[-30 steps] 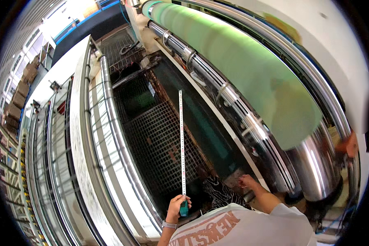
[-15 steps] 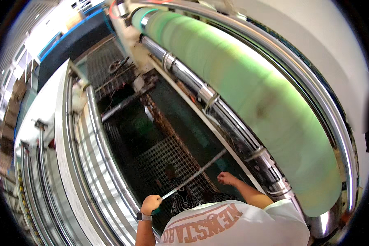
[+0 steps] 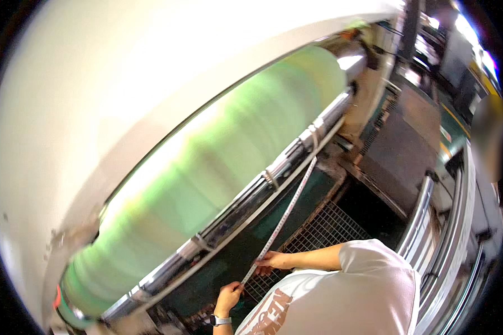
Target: The person measures a roller on a packaging machine with a tape measure, uses a wrench and an Allen key to loosen or tighten components, and verifies the position of industrial parts.
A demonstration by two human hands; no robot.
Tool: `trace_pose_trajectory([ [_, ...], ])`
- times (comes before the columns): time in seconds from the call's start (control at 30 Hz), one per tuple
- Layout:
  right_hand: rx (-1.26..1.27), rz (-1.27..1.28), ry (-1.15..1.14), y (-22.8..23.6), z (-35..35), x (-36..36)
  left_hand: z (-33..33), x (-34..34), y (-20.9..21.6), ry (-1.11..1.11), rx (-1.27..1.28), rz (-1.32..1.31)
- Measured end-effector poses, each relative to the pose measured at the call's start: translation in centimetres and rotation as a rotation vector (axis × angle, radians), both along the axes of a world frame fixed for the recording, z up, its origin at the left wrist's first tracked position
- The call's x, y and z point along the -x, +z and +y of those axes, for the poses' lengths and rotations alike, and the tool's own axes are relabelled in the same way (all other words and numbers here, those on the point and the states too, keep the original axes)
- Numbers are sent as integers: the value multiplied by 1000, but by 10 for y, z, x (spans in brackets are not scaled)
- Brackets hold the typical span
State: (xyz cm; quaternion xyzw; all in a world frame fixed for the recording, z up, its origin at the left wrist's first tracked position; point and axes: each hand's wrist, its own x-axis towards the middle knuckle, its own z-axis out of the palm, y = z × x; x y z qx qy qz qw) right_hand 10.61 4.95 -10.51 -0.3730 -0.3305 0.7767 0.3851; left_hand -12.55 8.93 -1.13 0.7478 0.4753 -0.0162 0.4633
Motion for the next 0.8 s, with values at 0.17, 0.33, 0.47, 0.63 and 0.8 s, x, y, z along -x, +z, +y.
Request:
trace_pose_trajectory([
  [0.17, 54, -51, -675, 3, 6, -49, 34, -7, -7, -76, -22, 54],
  [0.33, -59, -330, -1451, 3, 45, -256, 89, 175, -104, -39, -142, 80],
  [0.47, 5, -299, -1554, -35, 72, -305, 112, 103, -66, 5, 226, 49],
  [0.63, 98, -213, -1213, -29, 119, -157, 145, -10, -59, -146, -118, 67],
  [0.8, 79, -184, -1208, -73, 120, -140, 166, -57, -84, -322, -310, -97],
])
